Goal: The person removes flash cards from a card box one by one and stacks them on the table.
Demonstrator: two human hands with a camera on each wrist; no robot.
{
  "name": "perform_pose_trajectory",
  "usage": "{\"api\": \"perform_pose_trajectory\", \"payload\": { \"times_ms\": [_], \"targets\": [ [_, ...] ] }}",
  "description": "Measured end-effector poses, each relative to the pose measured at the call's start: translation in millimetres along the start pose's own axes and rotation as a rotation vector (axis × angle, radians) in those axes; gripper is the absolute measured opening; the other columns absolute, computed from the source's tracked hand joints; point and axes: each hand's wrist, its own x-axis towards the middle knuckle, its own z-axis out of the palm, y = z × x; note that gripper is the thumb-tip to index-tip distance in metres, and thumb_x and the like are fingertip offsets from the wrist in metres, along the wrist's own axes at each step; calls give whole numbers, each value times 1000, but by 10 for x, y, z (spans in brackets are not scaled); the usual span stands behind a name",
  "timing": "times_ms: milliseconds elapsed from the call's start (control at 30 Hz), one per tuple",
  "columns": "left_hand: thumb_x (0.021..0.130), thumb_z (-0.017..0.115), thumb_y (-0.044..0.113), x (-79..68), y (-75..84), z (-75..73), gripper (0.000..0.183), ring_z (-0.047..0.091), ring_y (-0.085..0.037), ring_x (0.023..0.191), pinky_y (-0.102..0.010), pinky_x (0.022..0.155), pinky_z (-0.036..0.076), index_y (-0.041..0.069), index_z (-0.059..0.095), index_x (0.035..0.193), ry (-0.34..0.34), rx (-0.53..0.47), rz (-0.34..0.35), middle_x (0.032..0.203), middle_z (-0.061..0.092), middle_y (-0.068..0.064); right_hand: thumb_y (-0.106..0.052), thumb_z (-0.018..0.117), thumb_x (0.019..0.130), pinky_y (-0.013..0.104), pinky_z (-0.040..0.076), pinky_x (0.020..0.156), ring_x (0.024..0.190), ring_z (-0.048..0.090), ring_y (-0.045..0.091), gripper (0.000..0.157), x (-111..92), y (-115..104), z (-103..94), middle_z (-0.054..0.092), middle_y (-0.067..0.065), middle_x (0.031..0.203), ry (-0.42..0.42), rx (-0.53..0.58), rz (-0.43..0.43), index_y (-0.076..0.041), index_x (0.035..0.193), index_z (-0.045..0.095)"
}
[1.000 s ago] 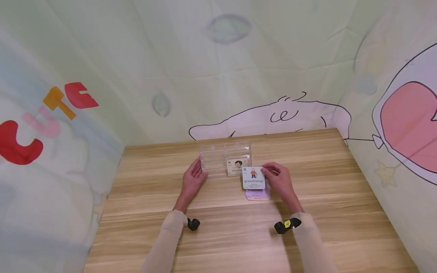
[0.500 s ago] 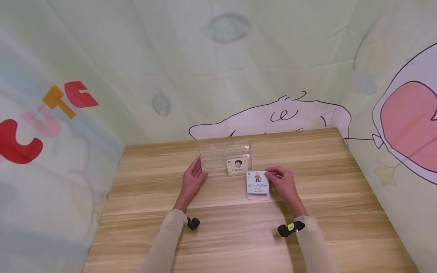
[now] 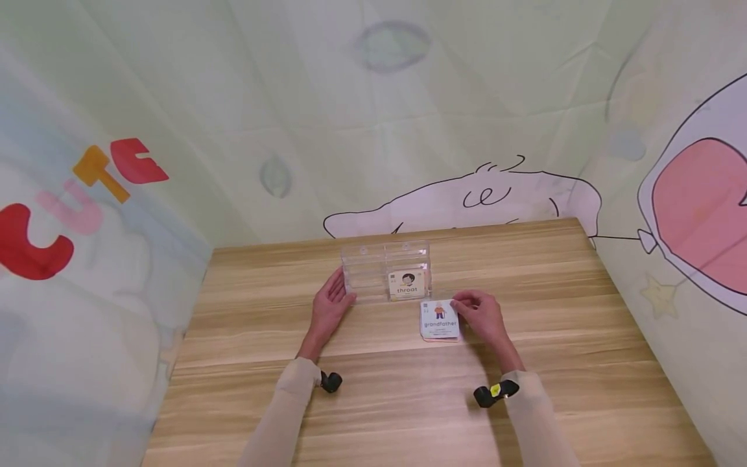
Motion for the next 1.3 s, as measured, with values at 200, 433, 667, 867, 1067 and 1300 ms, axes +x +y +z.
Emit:
{"api": "perform_pose_trajectory", "payload": {
  "times_ms": [200, 433, 667, 867, 1067, 1300],
  "targets": [
    [91, 71, -11, 4, -30, -7, 72, 47, -29, 143, -29, 115, 44, 2, 43, 156, -4, -1, 5, 156, 48, -18, -10, 73, 97, 18, 56, 71, 92, 65, 23, 18, 4, 23, 10, 72, 14, 98, 17, -48, -19, 2, 111, 73],
    [92, 70, -11, 3, -31, -6, 71, 46, -31, 144, -31, 117, 42, 1, 43, 156, -9, -8, 16, 156, 48, -19, -9, 73, 97, 20, 58, 67, 88, 66, 23, 17, 12, 35, -2, 72, 13, 96, 10, -71, -37, 4, 109, 73],
    [91, 70, -13, 4, -23, 0, 72, 47, -31, 143, -31, 117, 43, 1, 43, 156, -8, -7, 18, 156, 47, -20, -9, 73, 97, 22, 60, 66, 83, 68, 19, 17, 19, 35, -35, 73, 14, 96, -4, -74, -50, 4, 108, 73],
    [91, 70, -11, 3, -26, 0, 72, 47, -30, 143, -30, 116, 43, 2, 43, 157, -8, 14, 11, 156, 48, -18, -7, 70, 99, 25, 62, 65, 78, 69, 18, 18, 23, 49, -49, 72, 17, 96, -23, -36, -38, 7, 110, 70],
    [92, 70, -11, -3, -14, 4, 72, 47, -28, 144, -28, 115, 43, 4, 43, 157, -6, 15, 7, 157, 48, -16, -11, 69, 100, 26, 63, 65, 79, 70, 21, 22, 25, 40, -71, 71, 18, 100, -40, -38, -27, 5, 114, 69],
    [92, 70, -10, 1, -12, 0, 72, 46, -29, 144, -30, 116, 43, 2, 42, 157, -7, 15, 10, 157, 47, -18, -15, 69, 101, 28, 62, 69, 85, 70, 24, 24, 17, 20, -105, 71, 16, 102, -54, -55, -44, 3, 117, 69]
  ]
}}
